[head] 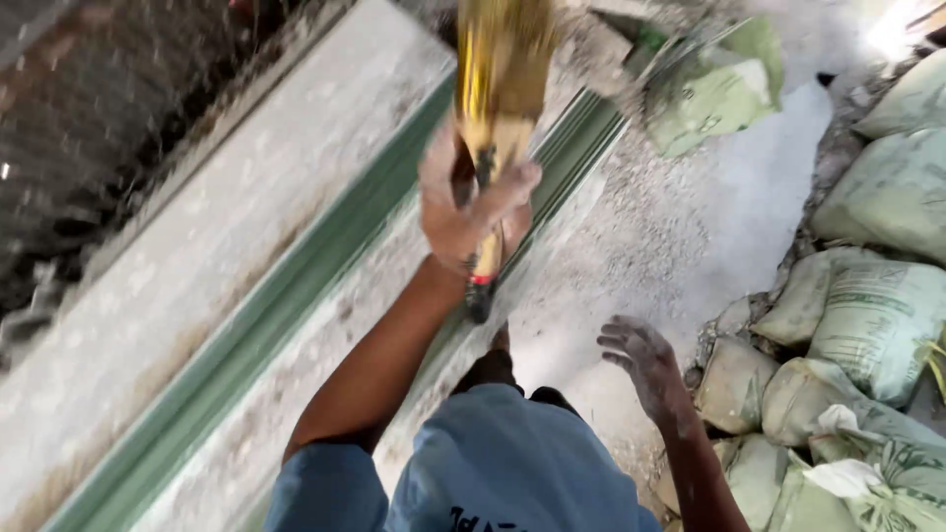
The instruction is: Preparing gypsum plaster and applying adhesive/liquid to green molding strips in a workshop.
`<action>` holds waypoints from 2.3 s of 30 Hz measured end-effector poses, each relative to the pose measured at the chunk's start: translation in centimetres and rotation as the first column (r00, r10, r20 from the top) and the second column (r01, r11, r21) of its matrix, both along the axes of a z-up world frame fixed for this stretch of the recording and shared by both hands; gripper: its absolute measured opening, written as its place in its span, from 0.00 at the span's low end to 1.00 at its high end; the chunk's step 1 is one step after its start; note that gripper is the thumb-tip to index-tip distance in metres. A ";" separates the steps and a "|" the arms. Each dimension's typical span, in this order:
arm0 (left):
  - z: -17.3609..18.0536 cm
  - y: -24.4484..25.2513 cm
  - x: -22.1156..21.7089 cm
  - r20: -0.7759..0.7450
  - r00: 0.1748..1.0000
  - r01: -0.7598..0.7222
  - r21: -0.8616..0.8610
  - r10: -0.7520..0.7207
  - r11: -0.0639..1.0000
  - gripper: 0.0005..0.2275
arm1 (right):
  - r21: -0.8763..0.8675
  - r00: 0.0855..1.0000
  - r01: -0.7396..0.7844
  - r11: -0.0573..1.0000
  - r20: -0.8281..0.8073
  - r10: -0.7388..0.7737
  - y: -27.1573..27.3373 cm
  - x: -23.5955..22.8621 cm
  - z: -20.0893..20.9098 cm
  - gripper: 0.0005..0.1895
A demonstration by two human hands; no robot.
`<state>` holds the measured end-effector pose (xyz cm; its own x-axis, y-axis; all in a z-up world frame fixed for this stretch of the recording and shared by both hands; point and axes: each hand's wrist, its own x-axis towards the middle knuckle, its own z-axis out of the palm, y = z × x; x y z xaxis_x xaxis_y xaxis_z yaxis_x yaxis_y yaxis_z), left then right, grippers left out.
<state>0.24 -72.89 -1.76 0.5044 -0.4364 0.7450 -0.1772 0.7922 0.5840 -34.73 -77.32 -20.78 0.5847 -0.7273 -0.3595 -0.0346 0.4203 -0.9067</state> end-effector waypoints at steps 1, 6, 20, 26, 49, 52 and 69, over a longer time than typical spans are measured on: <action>-3.5 -2.3 1.6 -0.060 0.980 0.194 0.109 -0.189 0.975 0.18 | 0.016 0.999 -0.018 1.000 -0.039 0.019 -1.0 0.4 0.2 0.24; -4.1 -8.3 3.1 0.323 0.920 0.074 0.412 -0.222 0.908 0.18 | -0.047 0.995 -0.059 0.997 -0.083 0.055 -4.7 2.0 1.2 0.24; -2.0 -25.6 4.7 0.260 0.965 -0.040 -0.006 0.041 0.999 0.10 | -0.030 0.990 -0.095 0.995 -0.105 0.092 -11.4 9.1 -1.5 0.24; 4.2 -21.1 10.2 -0.312 0.842 0.387 -0.219 -0.440 0.896 0.12 | -0.019 0.993 -0.111 0.994 -0.033 0.110 -11.3 10.3 -0.4 0.25; 1.5 14.8 16.4 0.074 0.992 -0.123 0.503 0.099 0.855 0.11 | -0.106 0.993 -0.120 0.987 0.009 0.121 3.4 7.5 2.7 0.21; 5.3 21.6 14.6 0.085 0.991 -0.134 0.502 0.105 0.854 0.11 | -0.131 0.991 -0.128 0.983 0.029 0.133 8.1 7.1 2.2 0.22; 5.4 58.4 13.5 0.714 0.552 -0.749 0.198 0.431 0.632 0.15 | 0.006 0.995 -0.069 0.998 0.069 0.068 39.1 6.3 -0.5 0.23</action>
